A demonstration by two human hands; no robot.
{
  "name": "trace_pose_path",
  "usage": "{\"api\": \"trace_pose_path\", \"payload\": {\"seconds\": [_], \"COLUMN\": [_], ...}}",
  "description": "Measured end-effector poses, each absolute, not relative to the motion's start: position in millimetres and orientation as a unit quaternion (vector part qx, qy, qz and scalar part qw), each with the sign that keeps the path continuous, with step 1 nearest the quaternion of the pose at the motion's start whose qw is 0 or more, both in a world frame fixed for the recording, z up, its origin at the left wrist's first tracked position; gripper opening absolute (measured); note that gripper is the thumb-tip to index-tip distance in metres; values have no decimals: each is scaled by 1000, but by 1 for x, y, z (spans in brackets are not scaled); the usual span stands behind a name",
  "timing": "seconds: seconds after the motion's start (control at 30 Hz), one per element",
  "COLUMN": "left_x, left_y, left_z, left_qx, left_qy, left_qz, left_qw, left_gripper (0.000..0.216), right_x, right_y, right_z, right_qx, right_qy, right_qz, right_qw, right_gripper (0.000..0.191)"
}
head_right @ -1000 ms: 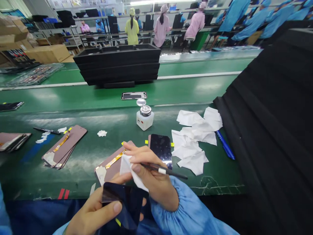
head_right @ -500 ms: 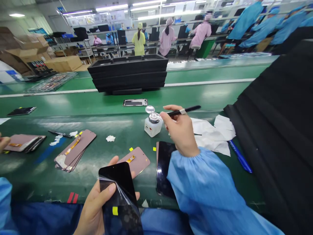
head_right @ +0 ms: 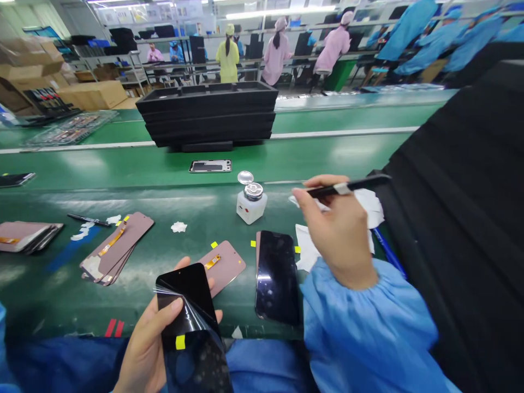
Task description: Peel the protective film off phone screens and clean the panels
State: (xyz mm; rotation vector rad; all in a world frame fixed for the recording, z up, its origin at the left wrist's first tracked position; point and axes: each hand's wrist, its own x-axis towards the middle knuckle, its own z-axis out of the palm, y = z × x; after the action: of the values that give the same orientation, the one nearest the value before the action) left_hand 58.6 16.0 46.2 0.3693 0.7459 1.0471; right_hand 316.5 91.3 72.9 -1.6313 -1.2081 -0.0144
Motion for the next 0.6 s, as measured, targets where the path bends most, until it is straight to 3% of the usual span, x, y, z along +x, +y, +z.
{"api": "trace_pose_path", "payload": {"seconds": [0.2,0.4,0.6], "left_x": [48,58,65], "left_y": [14,13,13], "left_z": [51,60,63], "left_qx": [131,130,154], "left_qy": [372,409,419], "left_qz": [453,442,428], "left_qw": [799,787,786], "left_gripper": [60,82,78], "right_x": [353,339,343], "right_y": [35,9,6], "right_z": [10,-9,-13], "right_qx": [-772,-730,-714], "right_qy": [-489,-499,-517], "right_qz": [-44,-129,-177], "right_qw": [403,449,437], "right_gripper": [34,28,28]}}
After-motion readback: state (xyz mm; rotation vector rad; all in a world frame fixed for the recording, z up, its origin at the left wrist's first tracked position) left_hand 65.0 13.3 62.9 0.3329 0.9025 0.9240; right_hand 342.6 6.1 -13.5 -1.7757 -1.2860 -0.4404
